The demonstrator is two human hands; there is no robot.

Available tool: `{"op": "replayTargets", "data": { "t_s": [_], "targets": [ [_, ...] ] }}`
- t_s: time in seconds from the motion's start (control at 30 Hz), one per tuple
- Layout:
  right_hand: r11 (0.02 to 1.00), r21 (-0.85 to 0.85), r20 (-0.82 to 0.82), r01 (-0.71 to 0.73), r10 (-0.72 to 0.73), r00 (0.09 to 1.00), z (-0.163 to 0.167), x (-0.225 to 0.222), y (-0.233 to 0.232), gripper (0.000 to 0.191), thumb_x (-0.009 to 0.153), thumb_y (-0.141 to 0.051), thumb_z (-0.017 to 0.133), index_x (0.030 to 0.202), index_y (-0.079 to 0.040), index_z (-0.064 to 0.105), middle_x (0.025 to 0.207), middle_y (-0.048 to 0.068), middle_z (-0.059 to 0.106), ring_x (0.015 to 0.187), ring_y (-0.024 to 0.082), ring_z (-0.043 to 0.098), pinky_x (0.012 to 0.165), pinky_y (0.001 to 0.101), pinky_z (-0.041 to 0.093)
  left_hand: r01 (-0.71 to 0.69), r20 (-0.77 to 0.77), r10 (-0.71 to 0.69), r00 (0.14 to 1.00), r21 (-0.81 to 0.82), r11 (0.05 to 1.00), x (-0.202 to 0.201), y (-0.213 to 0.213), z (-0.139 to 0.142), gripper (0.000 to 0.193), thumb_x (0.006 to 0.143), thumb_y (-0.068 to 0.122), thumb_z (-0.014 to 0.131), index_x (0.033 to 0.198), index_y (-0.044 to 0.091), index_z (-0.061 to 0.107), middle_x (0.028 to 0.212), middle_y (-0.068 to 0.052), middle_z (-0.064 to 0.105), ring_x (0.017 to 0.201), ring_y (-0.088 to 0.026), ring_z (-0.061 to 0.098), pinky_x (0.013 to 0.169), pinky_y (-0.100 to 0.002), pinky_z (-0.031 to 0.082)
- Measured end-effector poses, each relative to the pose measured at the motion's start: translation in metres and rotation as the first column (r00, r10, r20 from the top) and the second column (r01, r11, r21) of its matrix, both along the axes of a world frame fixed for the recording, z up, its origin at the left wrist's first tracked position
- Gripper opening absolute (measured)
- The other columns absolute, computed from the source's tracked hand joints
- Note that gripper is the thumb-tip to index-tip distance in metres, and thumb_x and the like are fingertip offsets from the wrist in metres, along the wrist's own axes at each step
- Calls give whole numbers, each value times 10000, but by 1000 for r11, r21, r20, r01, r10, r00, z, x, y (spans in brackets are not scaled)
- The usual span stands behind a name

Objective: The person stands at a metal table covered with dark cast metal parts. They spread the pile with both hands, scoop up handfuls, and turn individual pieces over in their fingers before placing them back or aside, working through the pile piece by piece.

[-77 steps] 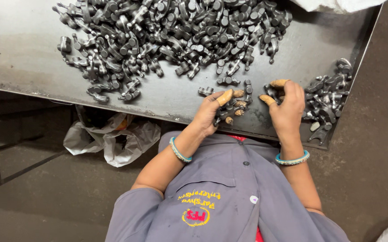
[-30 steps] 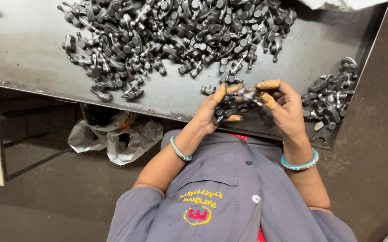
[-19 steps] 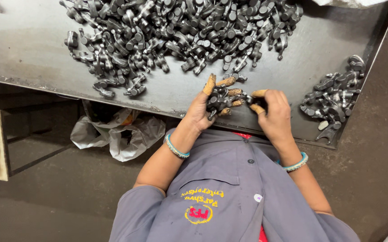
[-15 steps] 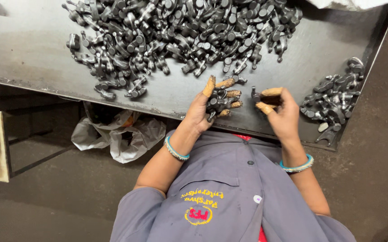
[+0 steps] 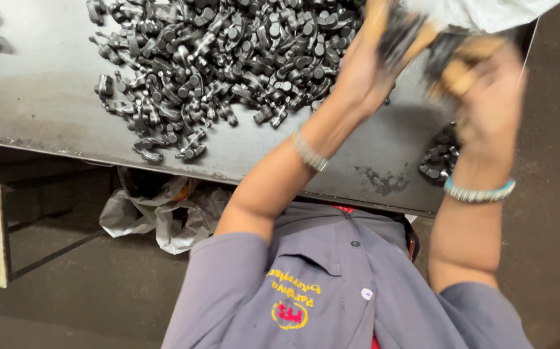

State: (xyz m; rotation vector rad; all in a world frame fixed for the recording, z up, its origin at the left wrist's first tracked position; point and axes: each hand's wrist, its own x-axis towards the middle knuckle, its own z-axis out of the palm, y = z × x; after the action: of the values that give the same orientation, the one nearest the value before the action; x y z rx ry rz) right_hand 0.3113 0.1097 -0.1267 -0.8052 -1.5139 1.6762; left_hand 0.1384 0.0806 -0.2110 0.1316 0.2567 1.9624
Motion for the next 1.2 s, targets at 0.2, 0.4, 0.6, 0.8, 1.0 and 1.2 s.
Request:
{"op": "replayTargets", "data": {
  "t_s": [0.2,0.4,0.6,0.8,1.0,1.2],
  "targets": [
    [899,435,112,-44,-6,994,11,-35,22,379,981,90,833,1263,1,595,1162,76,670,1063,176,690,871,310,599,-22,-513,-31,858,-98,995,-25,16,-7,350,1050,207,745,1210,-100,698,1165,-144,697,1072,-234,611,1039,-421,536],
    [667,709,571,-227,-354,741,-55,-57,-35,682,683,-155,1035,1144,5,558,1004,146,664,894,306,631,759,424,507,-406,-965,-217,149,-260,876,-49,-115,42,489,836,238,861,1282,133,690,1236,-66,605,1070,-198,635,913,-342,578],
    [862,502,571,-67,-273,774,-77,-46,-45,558,769,-57,965,1146,-21,555,1050,99,677,903,219,659,770,351,558,-630,-809,-556,-191,-333,701,-45,-216,53,690,670,136,926,1284,158,613,1143,-138,549,1041,-376,594,880,-466,511],
    [999,27,212,-47,41,976,-88,1,-65,465,815,56,877,1147,-19,560,1122,65,661,1022,153,665,864,294,600,-535,-801,-581,-140,-433,725,-41,-235,38,975,576,21,933,1436,136,487,1185,-190,510,1019,-437,566,857,-501,501],
    [815,-555,-167,-166,86,982,-102,49,-83,345,896,-40,806,1200,-20,645,1114,146,710,965,250,709,813,344,611,-453,-874,-484,-41,-416,789,-25,-218,6,927,629,-2,887,1456,119,487,1200,-150,564,907,-337,647,790,-450,545],
    [674,-722,-193,-157,22,981,-116,69,-90,303,1001,-109,709,1280,-5,652,1167,212,724,924,275,706,758,354,588,-442,-942,-310,-132,-224,869,-3,-204,-6,748,663,40,887,1342,96,580,1129,-136,600,912,-340,658,766,-428,556]
  ]
}}
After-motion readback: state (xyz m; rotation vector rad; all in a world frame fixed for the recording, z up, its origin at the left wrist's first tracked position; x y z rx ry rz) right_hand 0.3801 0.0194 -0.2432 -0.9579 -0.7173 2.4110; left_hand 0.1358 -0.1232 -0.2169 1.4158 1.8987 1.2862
